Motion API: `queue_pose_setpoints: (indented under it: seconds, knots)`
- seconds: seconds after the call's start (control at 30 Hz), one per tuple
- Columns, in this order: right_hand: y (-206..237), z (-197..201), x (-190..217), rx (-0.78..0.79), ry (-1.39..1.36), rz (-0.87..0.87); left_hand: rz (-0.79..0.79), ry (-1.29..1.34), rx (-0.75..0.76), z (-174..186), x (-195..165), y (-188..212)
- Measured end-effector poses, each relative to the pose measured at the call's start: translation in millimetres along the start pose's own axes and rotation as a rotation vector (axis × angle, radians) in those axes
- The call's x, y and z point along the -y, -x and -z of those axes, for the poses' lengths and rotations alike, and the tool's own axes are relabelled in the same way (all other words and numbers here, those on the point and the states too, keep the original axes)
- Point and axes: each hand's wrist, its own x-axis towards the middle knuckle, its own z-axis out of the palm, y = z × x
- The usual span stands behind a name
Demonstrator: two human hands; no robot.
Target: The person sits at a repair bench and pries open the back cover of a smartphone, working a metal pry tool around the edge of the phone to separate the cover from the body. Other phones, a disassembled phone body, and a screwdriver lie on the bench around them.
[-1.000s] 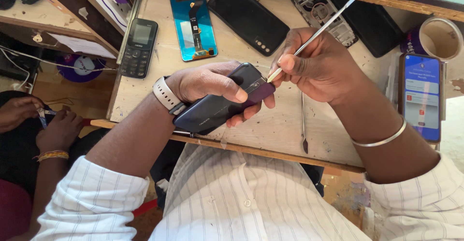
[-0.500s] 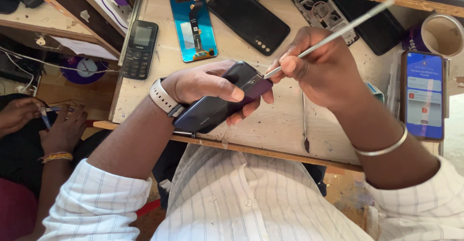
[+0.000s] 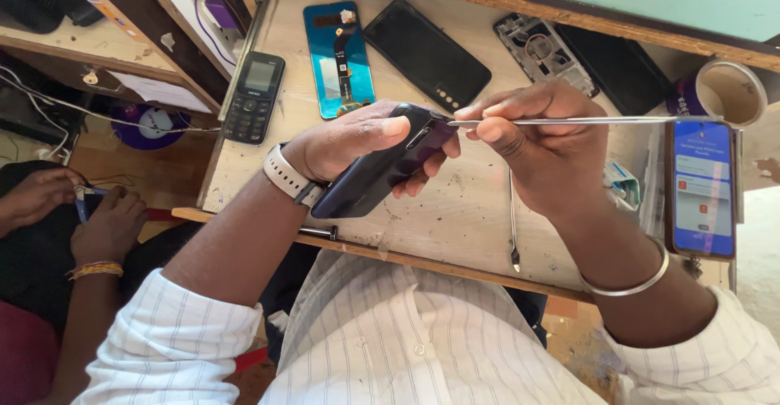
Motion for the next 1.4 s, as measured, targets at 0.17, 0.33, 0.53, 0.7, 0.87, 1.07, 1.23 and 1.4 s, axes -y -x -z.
queue_pose_setpoints:
  seconds: [0.17, 0.33, 0.53, 0.7, 0.87, 1.07, 1.23, 1.4]
  knots:
    - [0, -3, -2, -0.028, -0.027, 0.001, -0.022, -0.048, -0.022, -1, -1, -1]
    - [2, -3, 0, -0.02, -0.009, 0.002, -0.025, -0.088, -0.02, -3, -3, -1]
    - [-3, -9, 7, 0.01, 0.071, 0.066, -0.023, -0.101, -0.032, -3, -4, -1]
    - [-4, -12, 18, 0.071, 0.403, 0.216, 0.01, -0.044, -0.091, -5, 1, -4]
    - [-5, -8, 7, 0.061, 0.324, 0.138, 0.065, 0.039, -0.105, -2, 4, -7]
    - [-15, 20, -10, 0.122, -0.083, -0.119, 0.168, 0.008, -0.056, -3, 2, -8]
    - [-21, 35, -16, 0.236, -0.257, -0.221, 0.177, -0.002, 0.012, -2, 6, -7]
    - [-17, 33, -16, 0.002, -0.405, -0.145, -0.027, 0.208, -0.003, 11, 12, -12]
